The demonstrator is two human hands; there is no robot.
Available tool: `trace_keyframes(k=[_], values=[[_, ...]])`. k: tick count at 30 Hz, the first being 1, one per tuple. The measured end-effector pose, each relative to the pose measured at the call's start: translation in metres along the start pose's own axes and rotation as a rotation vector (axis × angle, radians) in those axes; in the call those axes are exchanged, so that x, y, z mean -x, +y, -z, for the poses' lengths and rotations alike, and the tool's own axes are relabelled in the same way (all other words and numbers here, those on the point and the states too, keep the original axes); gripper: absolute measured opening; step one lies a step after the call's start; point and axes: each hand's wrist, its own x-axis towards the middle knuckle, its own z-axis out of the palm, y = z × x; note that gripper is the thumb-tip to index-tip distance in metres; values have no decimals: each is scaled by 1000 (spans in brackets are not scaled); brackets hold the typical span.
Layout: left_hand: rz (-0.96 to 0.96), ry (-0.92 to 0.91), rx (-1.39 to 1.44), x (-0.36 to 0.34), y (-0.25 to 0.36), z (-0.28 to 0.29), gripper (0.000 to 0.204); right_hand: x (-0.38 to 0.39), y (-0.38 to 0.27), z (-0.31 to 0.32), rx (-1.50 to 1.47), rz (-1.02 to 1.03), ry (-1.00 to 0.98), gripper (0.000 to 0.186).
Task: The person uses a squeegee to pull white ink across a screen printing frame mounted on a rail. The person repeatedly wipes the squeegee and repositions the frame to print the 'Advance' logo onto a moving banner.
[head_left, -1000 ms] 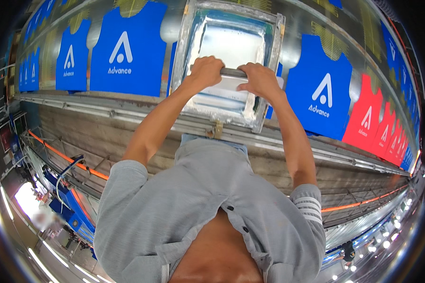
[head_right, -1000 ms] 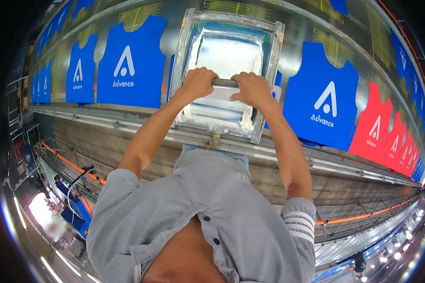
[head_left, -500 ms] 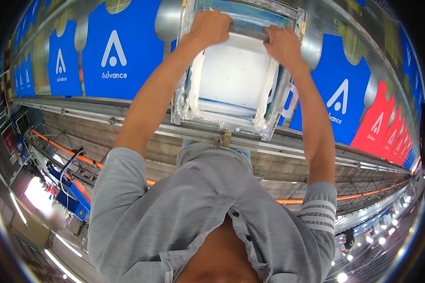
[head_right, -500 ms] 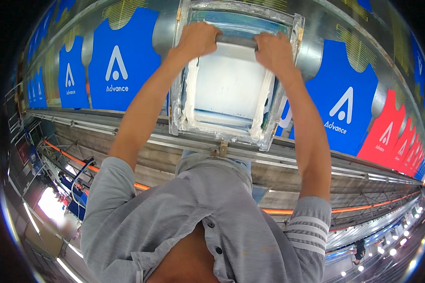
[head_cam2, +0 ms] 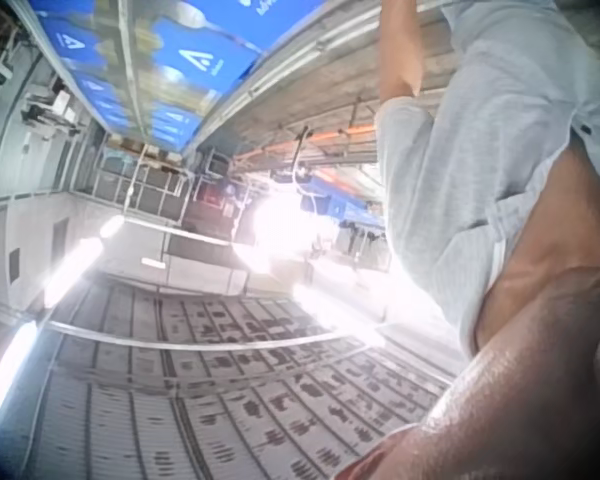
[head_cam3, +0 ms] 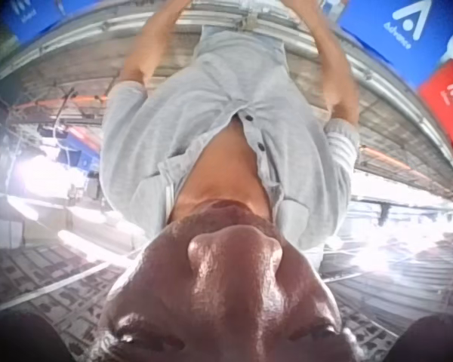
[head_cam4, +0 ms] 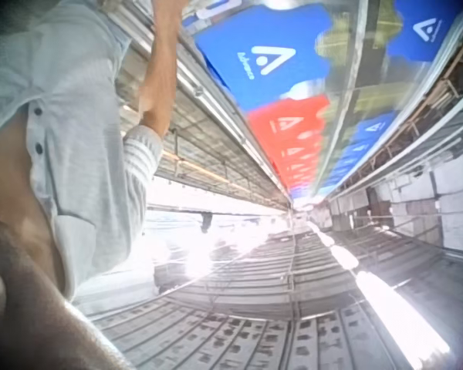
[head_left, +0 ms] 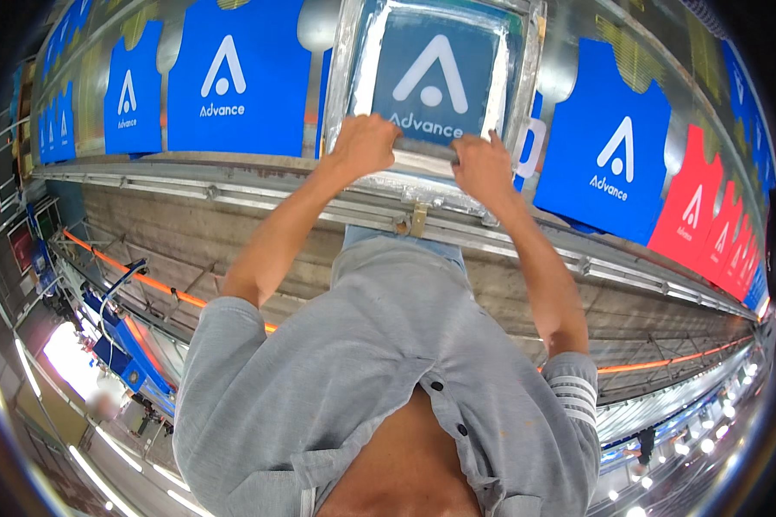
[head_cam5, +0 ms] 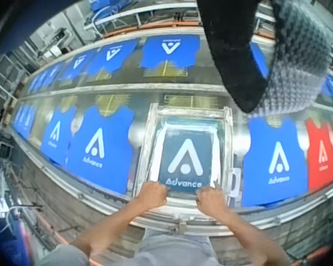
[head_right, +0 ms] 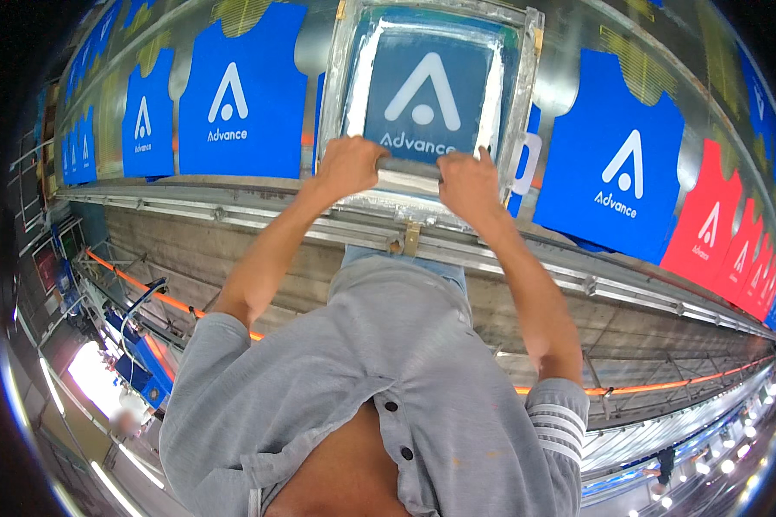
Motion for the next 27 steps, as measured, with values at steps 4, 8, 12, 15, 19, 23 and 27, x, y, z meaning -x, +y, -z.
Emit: trace_keyframes(k=[4,8,12,15,19,23,27], values=[[-46,152,-26,-94,-21,48,25,-85,55,39,117,-22,53,21],[-71,202,-95,-185,-46,92,35,-164,111,73,134,-4,227,26],[-31,219,-144,-215,-56,94,35,-187,115,96,74,-73,82,33],[-47,153,-140,-175,-35,85,34,-155,109,59,164,11,170,30],[25,62,0,-97,-18,43,35,-85,54,33,110,37,161,18],[-72,305,157,-10,2,-16,23,-9,9,-7,17,32,214,12],[-93,333,138,37,20,-32,21,35,-20,-22,2,2,155,18]])
